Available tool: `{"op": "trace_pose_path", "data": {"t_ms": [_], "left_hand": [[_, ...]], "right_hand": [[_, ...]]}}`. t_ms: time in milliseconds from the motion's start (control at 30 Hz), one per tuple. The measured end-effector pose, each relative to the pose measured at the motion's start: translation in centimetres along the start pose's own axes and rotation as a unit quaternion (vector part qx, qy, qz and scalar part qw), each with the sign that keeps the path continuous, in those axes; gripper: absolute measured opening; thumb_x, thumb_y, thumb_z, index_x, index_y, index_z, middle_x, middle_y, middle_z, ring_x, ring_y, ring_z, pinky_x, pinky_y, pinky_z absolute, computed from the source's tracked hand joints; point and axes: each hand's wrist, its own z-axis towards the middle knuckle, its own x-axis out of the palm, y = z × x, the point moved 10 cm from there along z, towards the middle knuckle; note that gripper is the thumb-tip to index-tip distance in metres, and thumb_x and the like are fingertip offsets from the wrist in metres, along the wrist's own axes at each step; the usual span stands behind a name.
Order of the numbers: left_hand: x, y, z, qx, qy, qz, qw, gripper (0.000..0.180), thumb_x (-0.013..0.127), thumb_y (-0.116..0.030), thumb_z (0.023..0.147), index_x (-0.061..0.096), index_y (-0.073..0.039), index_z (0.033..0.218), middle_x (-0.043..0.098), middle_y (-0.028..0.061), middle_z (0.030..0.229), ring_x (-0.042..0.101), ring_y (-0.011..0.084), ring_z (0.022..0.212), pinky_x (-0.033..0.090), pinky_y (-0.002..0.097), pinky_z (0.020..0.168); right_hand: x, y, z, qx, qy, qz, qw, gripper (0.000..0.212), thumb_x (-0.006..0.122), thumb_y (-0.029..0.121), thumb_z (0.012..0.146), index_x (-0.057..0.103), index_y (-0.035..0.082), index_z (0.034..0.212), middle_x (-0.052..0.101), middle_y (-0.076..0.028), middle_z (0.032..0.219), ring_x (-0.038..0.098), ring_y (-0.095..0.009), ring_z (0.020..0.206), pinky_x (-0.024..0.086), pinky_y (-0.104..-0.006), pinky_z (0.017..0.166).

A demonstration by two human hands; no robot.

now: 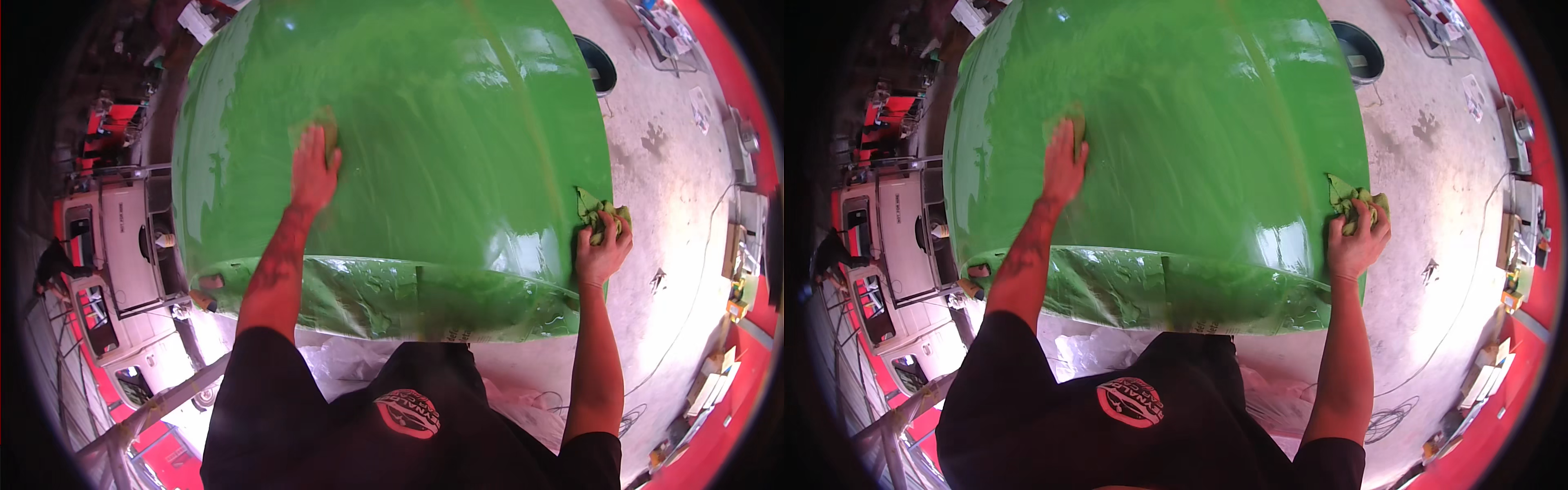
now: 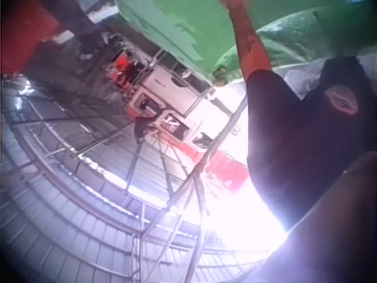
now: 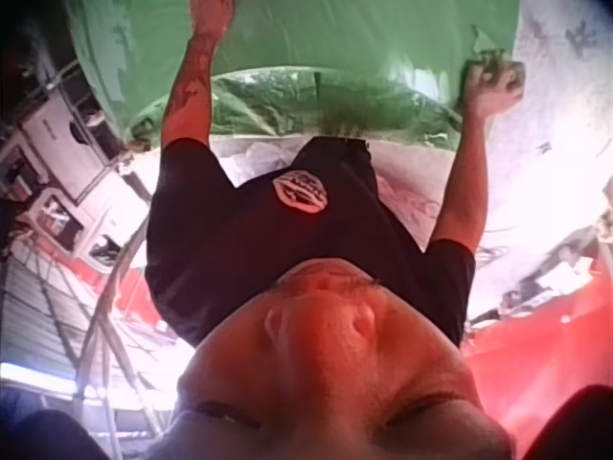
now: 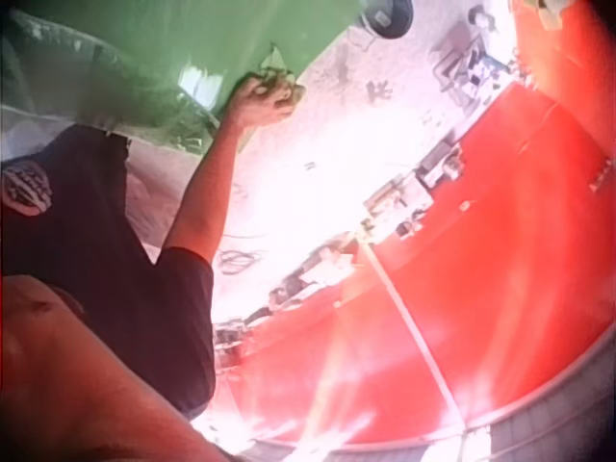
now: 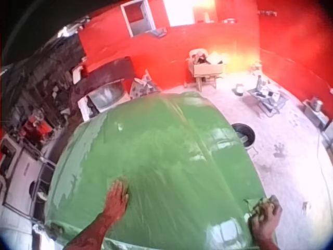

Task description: Wet sanding a green car hood or body panel using a sanding block and water.

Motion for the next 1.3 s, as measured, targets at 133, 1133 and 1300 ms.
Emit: {"op": "trace_pose_path", "data": {"t_ms": [133,1133,1300], "left_hand": [[0.4,-1.1,-1.4,-0.002,-0.029,-0.008,1.0,0.065,0.043,-0.035,0.099,0.022,-0.001,0.15,0.022,0.0195,0.156,0.019,0.0358,0.145,0.018,0.0465,0.117],[-1.9,14.1,-2.6,-0.117,-0.02,-0.008,0.993,0.062,0.038,-0.038,0.101,0.024,-0.001,0.149,0.023,0.02,0.155,0.021,0.0317,0.145,0.017,0.0469,0.117],[-0.1,8.9,-11.0,-0.1,-0.002,0.025,0.995,0.061,0.039,-0.035,0.1,0.024,-0.002,0.15,0.022,0.0174,0.157,0.02,0.0285,0.146,0.014,0.0519,0.116]], "right_hand": [[0.1,-0.3,0.2,-0.006,-0.005,0.003,1.0,0.036,0.067,0.019,0.071,0.066,0.019,0.107,0.053,-0.009,0.12,0.048,-0.035,0.114,0.042,-0.0441,0.097],[0.8,-0.7,-0.3,-0.025,0.009,-0.025,0.999,0.037,0.066,0.02,0.074,0.065,0.018,0.111,0.052,-0.013,0.121,0.05,-0.035,0.113,0.042,-0.0453,0.095],[0.4,-2.7,-0.4,-0.024,-0.004,-0.037,0.999,0.037,0.066,0.02,0.075,0.065,0.016,0.112,0.052,-0.014,0.122,0.05,-0.034,0.113,0.041,-0.0446,0.096]]}}
